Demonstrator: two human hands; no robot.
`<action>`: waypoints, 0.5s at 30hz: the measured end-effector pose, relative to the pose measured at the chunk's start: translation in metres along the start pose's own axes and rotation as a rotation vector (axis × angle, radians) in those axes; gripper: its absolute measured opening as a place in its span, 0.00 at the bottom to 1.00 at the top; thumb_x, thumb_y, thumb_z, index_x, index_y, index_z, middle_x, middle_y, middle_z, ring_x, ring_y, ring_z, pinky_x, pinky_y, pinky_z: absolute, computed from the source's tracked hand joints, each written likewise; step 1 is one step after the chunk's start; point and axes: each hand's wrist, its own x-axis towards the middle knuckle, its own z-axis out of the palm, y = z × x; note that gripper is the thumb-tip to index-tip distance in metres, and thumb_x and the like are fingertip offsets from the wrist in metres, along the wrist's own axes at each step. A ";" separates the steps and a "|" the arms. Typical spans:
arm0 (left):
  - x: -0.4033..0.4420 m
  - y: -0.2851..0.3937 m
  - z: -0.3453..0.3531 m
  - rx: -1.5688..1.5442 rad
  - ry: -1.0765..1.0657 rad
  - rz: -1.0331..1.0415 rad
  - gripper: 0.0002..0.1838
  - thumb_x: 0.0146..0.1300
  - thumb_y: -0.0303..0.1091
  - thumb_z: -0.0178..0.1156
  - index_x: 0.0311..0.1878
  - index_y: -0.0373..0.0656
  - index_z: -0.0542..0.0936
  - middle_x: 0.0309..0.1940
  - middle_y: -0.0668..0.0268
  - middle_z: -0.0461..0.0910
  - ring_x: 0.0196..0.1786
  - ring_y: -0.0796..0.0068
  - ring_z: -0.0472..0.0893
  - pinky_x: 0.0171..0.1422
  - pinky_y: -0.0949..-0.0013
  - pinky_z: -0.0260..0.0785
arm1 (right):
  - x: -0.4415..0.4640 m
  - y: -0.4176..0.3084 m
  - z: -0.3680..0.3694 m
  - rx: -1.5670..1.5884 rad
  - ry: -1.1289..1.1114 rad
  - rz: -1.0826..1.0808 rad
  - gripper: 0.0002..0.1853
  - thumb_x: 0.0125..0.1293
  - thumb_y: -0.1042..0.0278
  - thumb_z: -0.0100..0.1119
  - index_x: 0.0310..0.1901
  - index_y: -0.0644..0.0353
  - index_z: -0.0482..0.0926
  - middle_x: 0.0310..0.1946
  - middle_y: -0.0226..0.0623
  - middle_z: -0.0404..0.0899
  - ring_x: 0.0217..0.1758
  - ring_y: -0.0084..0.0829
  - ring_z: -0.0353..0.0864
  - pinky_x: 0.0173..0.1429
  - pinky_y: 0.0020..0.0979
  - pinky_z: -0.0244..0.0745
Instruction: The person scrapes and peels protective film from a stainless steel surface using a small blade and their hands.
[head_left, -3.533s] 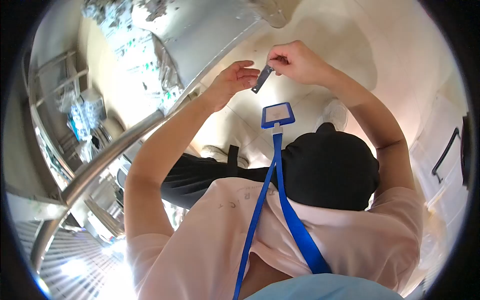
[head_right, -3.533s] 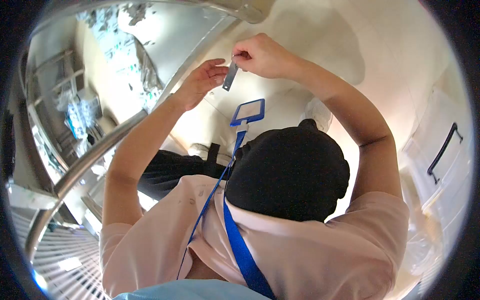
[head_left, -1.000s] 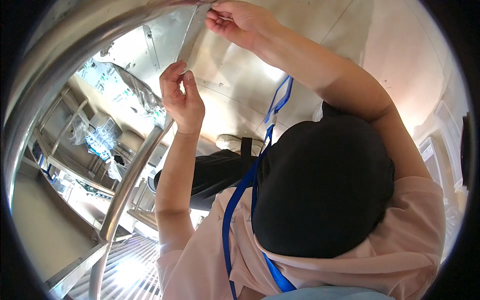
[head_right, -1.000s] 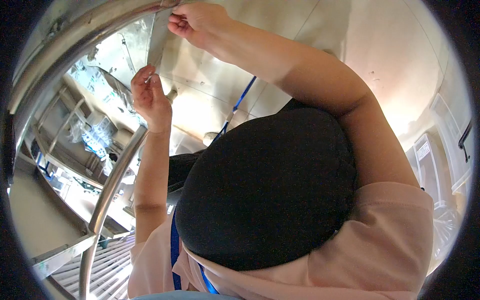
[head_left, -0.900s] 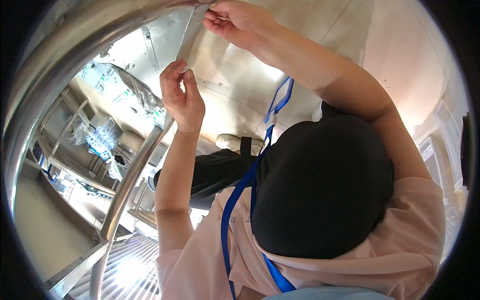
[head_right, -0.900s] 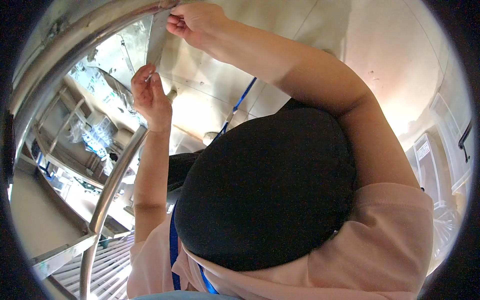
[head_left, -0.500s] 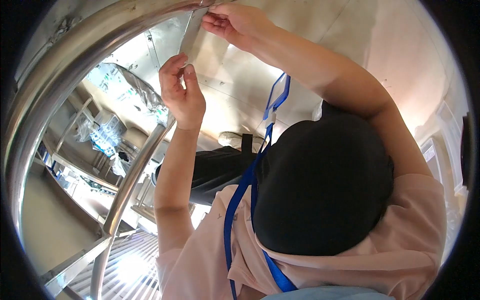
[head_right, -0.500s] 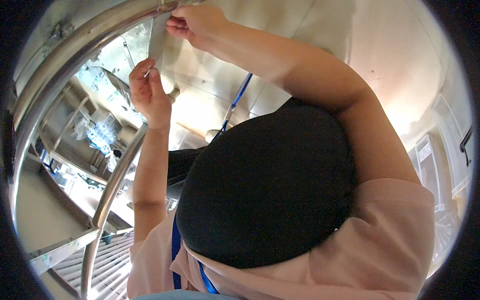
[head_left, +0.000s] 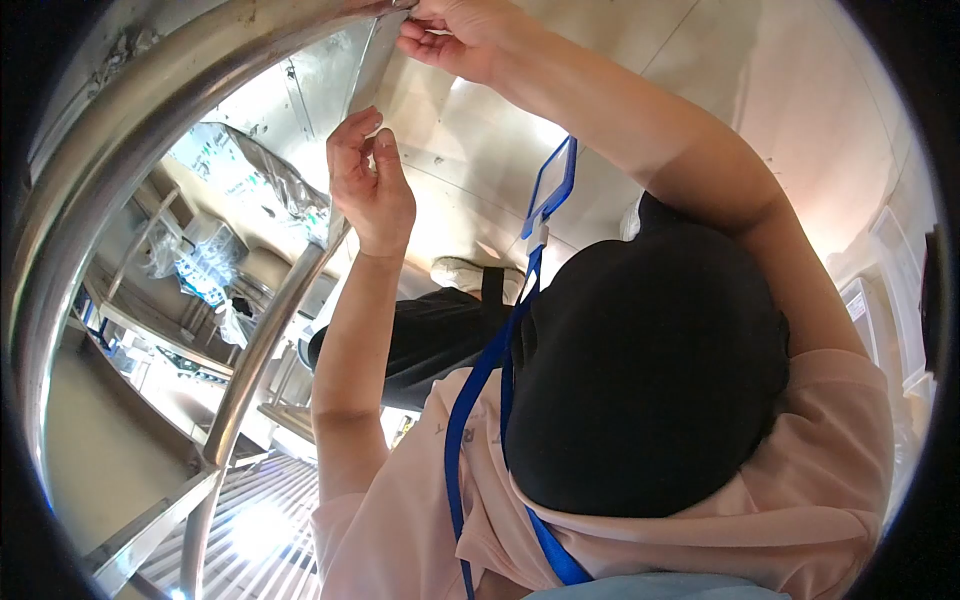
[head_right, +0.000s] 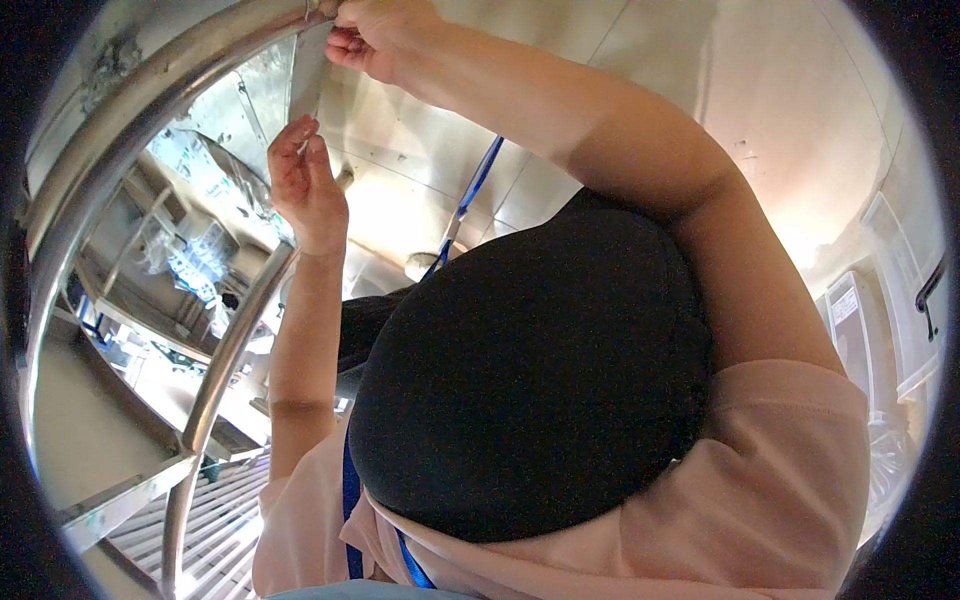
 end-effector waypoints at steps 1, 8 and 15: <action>0.002 0.002 0.001 0.005 -0.006 0.010 0.07 0.62 0.23 0.52 0.43 0.37 0.73 0.47 0.60 0.72 0.44 0.74 0.72 0.44 0.75 0.67 | 0.001 -0.001 0.000 -0.003 -0.025 -0.001 0.05 0.57 0.78 0.54 0.26 0.59 0.70 0.25 0.33 0.70 0.26 0.25 0.71 0.36 0.29 0.75; 0.011 0.006 -0.006 0.036 0.005 0.045 0.07 0.62 0.23 0.52 0.44 0.37 0.73 0.47 0.60 0.72 0.43 0.75 0.73 0.42 0.75 0.68 | -0.009 0.001 0.005 -0.017 0.071 -0.022 0.04 0.57 0.77 0.54 0.26 0.58 0.72 0.23 0.31 0.70 0.25 0.23 0.71 0.36 0.30 0.75; 0.009 0.008 -0.004 -0.006 0.008 -0.008 0.07 0.62 0.23 0.52 0.44 0.37 0.73 0.47 0.61 0.72 0.45 0.75 0.73 0.44 0.75 0.68 | -0.010 0.000 0.001 -0.050 -0.013 -0.033 0.01 0.59 0.77 0.52 0.31 0.61 0.73 0.28 0.33 0.72 0.29 0.25 0.72 0.40 0.29 0.75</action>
